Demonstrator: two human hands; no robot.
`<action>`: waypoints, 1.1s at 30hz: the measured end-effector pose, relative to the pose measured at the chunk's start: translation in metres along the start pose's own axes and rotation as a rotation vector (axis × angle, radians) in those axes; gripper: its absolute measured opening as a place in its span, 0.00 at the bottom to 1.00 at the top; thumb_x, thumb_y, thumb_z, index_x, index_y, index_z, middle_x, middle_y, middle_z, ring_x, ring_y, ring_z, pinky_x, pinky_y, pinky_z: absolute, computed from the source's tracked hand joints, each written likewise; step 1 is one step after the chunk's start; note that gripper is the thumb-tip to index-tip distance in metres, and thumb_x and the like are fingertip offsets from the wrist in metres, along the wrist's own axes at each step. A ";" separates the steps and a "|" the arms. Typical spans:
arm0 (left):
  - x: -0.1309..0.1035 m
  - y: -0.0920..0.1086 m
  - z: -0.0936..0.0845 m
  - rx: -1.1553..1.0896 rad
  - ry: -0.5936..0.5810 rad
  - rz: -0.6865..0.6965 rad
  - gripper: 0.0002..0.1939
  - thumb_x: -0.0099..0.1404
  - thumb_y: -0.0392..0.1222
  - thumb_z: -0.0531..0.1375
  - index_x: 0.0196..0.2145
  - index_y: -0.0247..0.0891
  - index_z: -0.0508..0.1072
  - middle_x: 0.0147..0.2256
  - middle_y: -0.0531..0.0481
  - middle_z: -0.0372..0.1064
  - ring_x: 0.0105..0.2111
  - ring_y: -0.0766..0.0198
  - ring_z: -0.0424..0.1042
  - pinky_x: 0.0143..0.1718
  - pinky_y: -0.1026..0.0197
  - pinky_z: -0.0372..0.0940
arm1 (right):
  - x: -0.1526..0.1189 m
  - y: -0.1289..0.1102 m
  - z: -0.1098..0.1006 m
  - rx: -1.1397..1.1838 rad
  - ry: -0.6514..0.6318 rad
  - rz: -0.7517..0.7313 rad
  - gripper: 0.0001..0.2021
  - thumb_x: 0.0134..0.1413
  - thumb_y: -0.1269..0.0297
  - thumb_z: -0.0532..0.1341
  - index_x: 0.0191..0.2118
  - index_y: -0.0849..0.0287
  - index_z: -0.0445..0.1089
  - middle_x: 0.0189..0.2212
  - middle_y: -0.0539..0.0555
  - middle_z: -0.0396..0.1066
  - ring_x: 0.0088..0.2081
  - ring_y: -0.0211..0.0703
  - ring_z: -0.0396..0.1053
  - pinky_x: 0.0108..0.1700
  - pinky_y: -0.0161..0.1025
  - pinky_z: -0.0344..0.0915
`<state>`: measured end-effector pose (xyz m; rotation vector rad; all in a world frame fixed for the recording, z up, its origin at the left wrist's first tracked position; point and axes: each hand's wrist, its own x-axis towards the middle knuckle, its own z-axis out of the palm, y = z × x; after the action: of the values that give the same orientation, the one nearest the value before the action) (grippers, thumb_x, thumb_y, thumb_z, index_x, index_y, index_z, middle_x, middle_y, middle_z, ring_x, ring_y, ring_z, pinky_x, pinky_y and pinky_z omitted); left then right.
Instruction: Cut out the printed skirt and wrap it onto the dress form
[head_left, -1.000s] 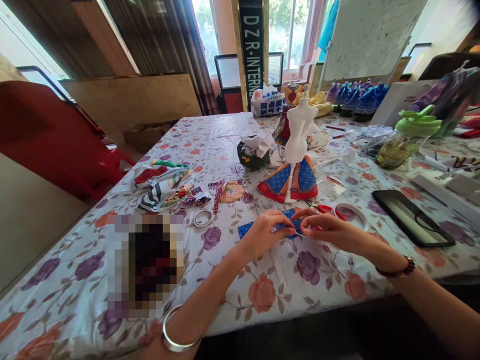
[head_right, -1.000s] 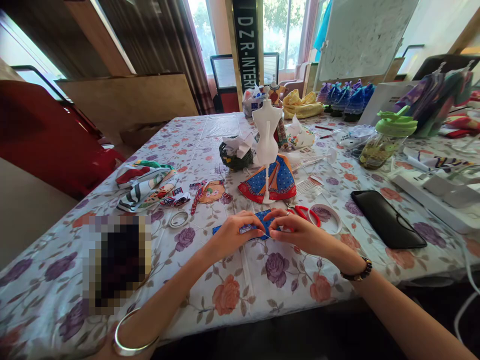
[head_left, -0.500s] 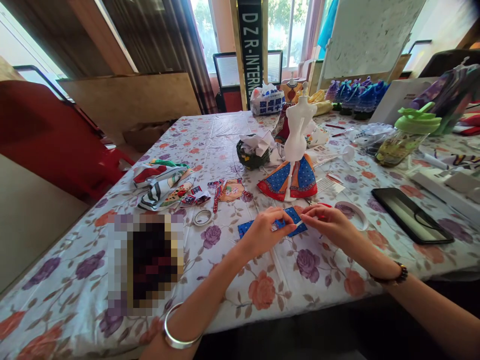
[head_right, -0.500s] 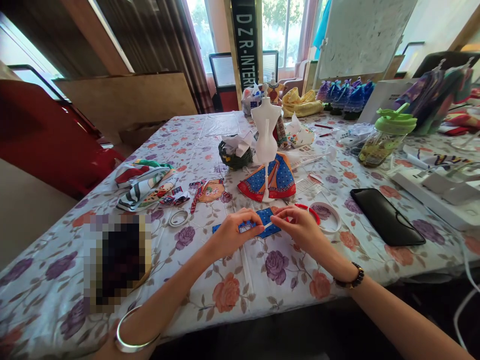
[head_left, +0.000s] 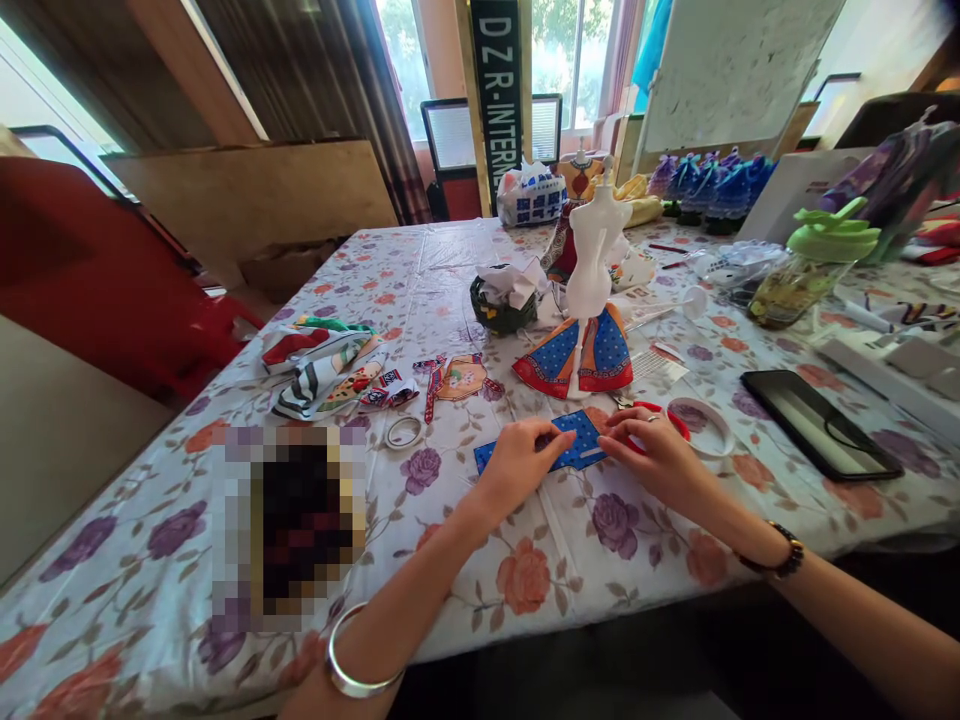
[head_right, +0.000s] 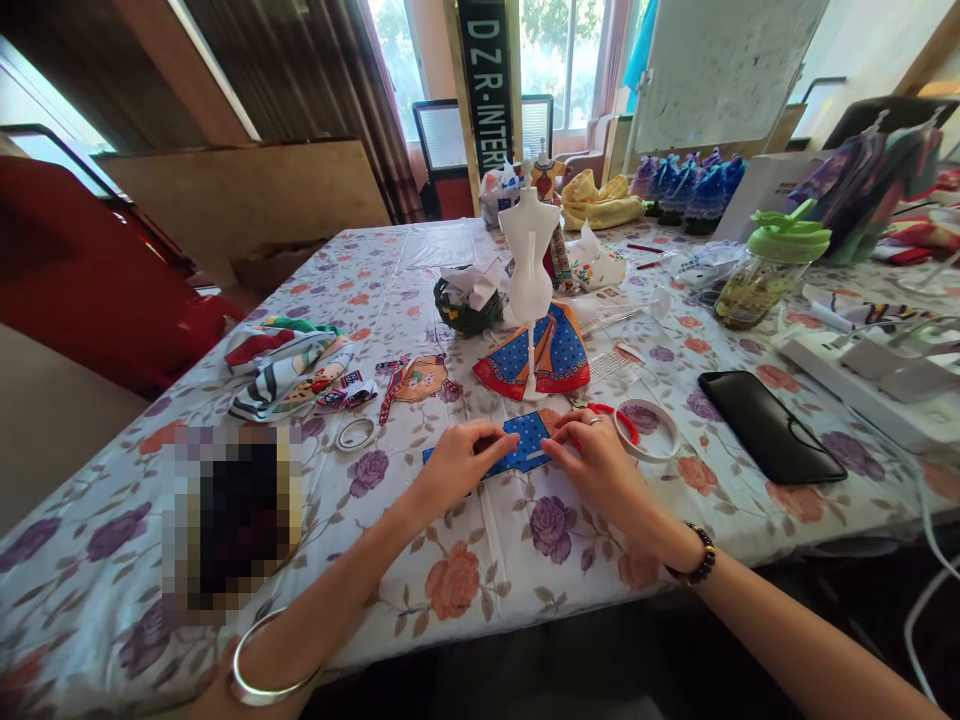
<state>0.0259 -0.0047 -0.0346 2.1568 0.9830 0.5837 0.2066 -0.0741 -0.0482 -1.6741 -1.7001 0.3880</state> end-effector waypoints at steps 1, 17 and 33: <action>0.000 -0.001 0.000 0.006 0.008 0.009 0.14 0.62 0.46 0.54 0.30 0.33 0.75 0.26 0.50 0.69 0.25 0.69 0.63 0.28 0.65 0.57 | 0.001 0.001 0.000 0.003 -0.006 -0.002 0.11 0.52 0.61 0.58 0.24 0.60 0.71 0.35 0.60 0.70 0.41 0.51 0.66 0.46 0.49 0.60; 0.000 -0.013 0.002 0.022 -0.087 0.103 0.06 0.57 0.38 0.60 0.33 0.40 0.77 0.31 0.51 0.66 0.30 0.68 0.66 0.35 0.65 0.61 | 0.002 0.009 0.003 0.015 -0.071 0.035 0.10 0.49 0.60 0.59 0.24 0.57 0.74 0.43 0.59 0.70 0.46 0.55 0.65 0.47 0.52 0.59; 0.001 -0.014 0.003 0.031 -0.092 0.093 0.06 0.57 0.38 0.61 0.33 0.40 0.77 0.31 0.51 0.66 0.30 0.67 0.66 0.35 0.65 0.60 | 0.003 0.009 0.005 -0.002 -0.077 0.027 0.11 0.49 0.58 0.59 0.25 0.56 0.75 0.44 0.58 0.69 0.46 0.55 0.65 0.47 0.51 0.58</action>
<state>0.0214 0.0013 -0.0471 2.2455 0.8515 0.5111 0.2108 -0.0694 -0.0569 -1.7056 -1.7355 0.4693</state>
